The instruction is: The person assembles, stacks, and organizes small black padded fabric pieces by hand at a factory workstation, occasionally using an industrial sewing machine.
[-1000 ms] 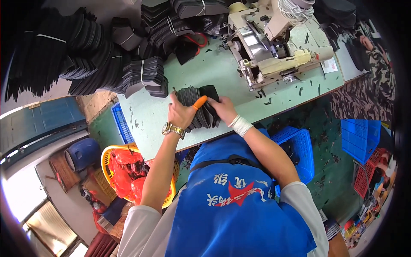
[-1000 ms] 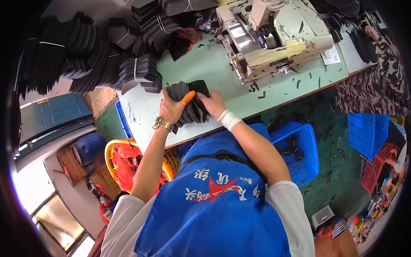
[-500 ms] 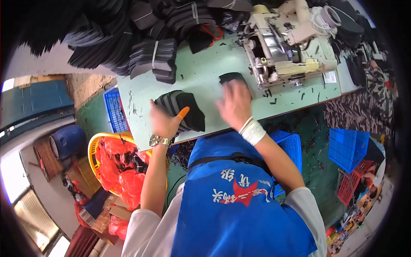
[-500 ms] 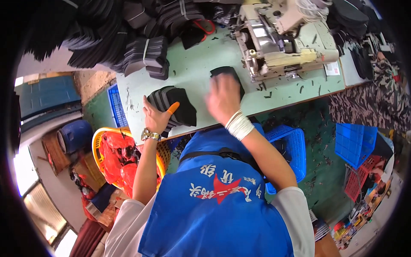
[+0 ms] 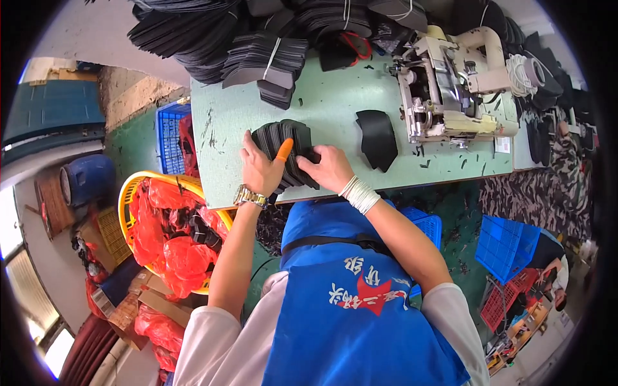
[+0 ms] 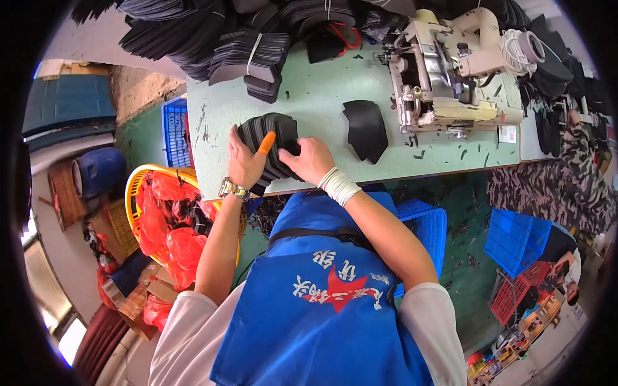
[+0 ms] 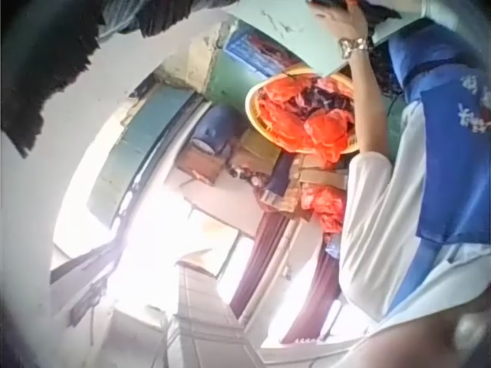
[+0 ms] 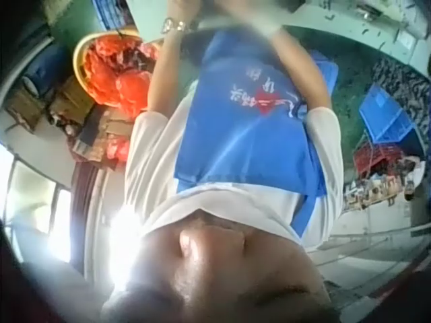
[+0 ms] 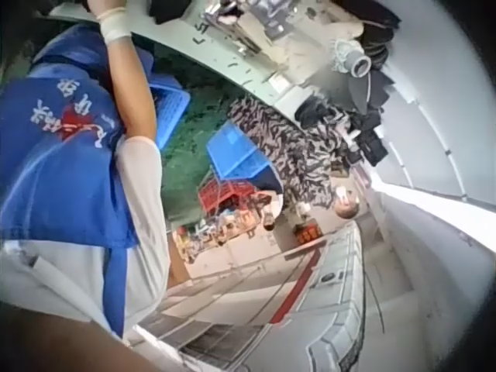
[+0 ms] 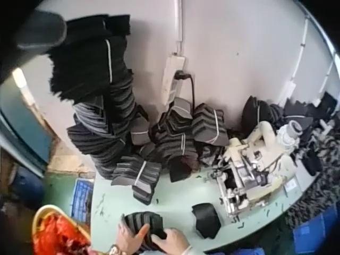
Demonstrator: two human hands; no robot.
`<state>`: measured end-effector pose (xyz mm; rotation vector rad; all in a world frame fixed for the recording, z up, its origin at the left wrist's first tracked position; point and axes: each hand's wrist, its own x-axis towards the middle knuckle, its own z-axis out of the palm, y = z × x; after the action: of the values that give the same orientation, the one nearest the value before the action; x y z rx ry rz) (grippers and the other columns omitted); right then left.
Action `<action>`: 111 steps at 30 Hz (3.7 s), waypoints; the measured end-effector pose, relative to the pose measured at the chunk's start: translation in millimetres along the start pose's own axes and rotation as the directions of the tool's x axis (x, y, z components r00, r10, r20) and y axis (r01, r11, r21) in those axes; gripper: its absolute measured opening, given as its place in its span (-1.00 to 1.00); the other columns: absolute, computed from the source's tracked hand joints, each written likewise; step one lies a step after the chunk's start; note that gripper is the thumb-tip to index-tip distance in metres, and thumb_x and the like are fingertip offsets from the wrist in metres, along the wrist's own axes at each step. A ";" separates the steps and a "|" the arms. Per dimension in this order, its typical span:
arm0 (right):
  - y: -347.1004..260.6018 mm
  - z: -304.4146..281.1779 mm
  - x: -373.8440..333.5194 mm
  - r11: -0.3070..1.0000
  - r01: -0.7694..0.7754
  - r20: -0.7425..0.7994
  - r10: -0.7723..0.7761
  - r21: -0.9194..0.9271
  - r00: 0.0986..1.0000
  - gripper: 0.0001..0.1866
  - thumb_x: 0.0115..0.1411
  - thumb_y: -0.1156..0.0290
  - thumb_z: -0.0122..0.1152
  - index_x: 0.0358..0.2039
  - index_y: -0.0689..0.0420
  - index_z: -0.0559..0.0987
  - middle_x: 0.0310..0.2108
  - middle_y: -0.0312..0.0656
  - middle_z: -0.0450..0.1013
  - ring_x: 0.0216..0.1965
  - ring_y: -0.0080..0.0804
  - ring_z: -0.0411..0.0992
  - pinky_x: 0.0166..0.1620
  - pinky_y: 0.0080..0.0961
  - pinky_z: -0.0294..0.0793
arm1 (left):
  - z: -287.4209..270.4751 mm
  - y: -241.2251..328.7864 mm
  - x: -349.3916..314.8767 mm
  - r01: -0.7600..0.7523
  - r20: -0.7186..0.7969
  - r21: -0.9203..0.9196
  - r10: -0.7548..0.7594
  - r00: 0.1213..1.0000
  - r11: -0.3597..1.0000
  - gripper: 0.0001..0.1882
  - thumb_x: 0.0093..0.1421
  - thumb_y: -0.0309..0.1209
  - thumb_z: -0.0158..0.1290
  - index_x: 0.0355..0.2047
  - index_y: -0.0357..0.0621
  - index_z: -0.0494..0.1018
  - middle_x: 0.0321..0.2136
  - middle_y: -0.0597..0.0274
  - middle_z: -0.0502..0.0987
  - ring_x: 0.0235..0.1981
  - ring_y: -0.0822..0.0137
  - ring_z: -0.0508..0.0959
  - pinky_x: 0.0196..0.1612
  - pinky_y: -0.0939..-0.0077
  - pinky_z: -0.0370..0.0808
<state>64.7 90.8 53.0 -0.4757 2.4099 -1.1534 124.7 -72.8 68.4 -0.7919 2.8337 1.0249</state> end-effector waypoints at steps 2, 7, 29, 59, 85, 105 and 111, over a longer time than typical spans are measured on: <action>-1.0 -0.5 0.8 0.996 0.079 -0.044 -0.082 -0.051 0.996 -0.34 -0.02 -0.13 0.22 -0.62 0.40 0.49 -0.61 0.20 0.42 -0.51 0.13 0.44 -0.35 -0.17 0.45 | 0.4 3.9 -0.5 -0.016 -0.018 0.015 0.016 1.000 1.000 0.01 -0.02 -0.15 0.16 0.17 -0.61 -0.16 -0.11 -0.48 0.28 -0.15 -0.27 0.34 -0.10 0.14 0.40; -8.8 -13.5 1.2 0.997 -0.063 0.066 0.060 0.052 0.996 -0.53 0.03 0.12 0.20 -0.63 0.36 0.45 -0.63 0.19 0.39 -0.50 0.17 0.41 -0.36 -0.10 0.40 | -0.7 -2.8 0.7 0.054 0.006 -0.029 -0.054 0.999 0.998 0.08 -0.04 -0.07 0.20 0.19 -0.56 -0.18 -0.10 -0.47 0.26 -0.15 -0.27 0.35 -0.13 0.14 0.43; 19.8 11.2 2.8 0.667 -0.385 0.260 0.285 0.638 0.923 -0.55 0.11 0.14 0.27 -0.62 0.34 0.55 -0.72 -0.40 0.32 -0.61 -0.70 0.14 -0.54 -0.56 0.22 | -1.6 -7.7 -16.6 0.106 0.034 -0.185 -0.101 0.994 0.977 -0.40 0.03 -0.53 -0.18 0.09 -0.53 -0.02 -0.18 -0.58 0.32 -0.15 -0.43 0.36 -0.06 0.03 0.35; -11.7 -2.1 -10.7 0.993 -0.087 0.244 0.065 0.078 0.968 -0.28 0.02 -0.21 0.20 -0.65 0.38 0.51 -0.66 0.16 0.41 -0.53 0.09 0.46 -0.42 -0.22 0.44 | -9.2 -22.6 -17.8 0.248 0.144 -0.209 -0.221 0.965 0.946 -0.50 0.01 -0.13 0.17 -0.40 -0.48 0.46 -0.55 -0.16 0.55 -0.42 0.08 0.62 -0.38 0.30 0.49; -2.1 -9.8 -4.9 0.833 0.275 -0.213 -0.415 -0.479 0.885 -0.57 -0.02 0.20 0.31 -0.19 0.22 0.55 -0.31 -0.09 0.33 -0.25 -0.11 0.31 -0.13 -0.24 0.34 | -18.1 -25.3 -38.8 0.331 0.304 -0.620 -0.172 0.937 0.711 -0.55 0.11 -0.38 0.05 -0.05 -0.39 0.27 -0.23 -0.07 0.50 -0.15 0.21 0.54 -0.19 0.37 0.47; -31.9 -39.7 -5.3 0.953 -0.033 0.209 -0.032 0.301 0.977 -0.57 0.22 0.19 0.10 -0.60 0.33 0.42 -0.76 -0.25 0.16 -0.65 -0.60 0.08 -0.57 -0.45 0.13 | 11.7 -34.9 -13.3 0.747 0.739 -0.619 0.140 0.659 -0.244 -0.63 0.19 -0.26 0.04 -0.08 -0.25 0.43 -0.20 0.10 0.56 -0.25 0.25 0.59 -0.12 0.33 0.55; -36.8 -33.8 -17.1 0.977 0.121 0.012 -0.125 0.175 0.992 -0.67 0.10 0.32 0.10 -0.63 0.34 0.35 -0.71 0.13 0.22 -0.63 0.13 0.21 -0.52 -0.19 0.22 | 6.8 -17.4 -21.6 0.744 0.757 -0.638 0.013 0.653 -0.197 -0.64 0.12 -0.24 0.13 -0.14 -0.20 0.46 -0.27 0.17 0.58 -0.33 0.31 0.60 -0.27 0.40 0.58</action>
<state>66.5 98.9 105.2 -0.5839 2.2614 -1.3893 150.8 -70.3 56.9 -1.0090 0.5827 2.5300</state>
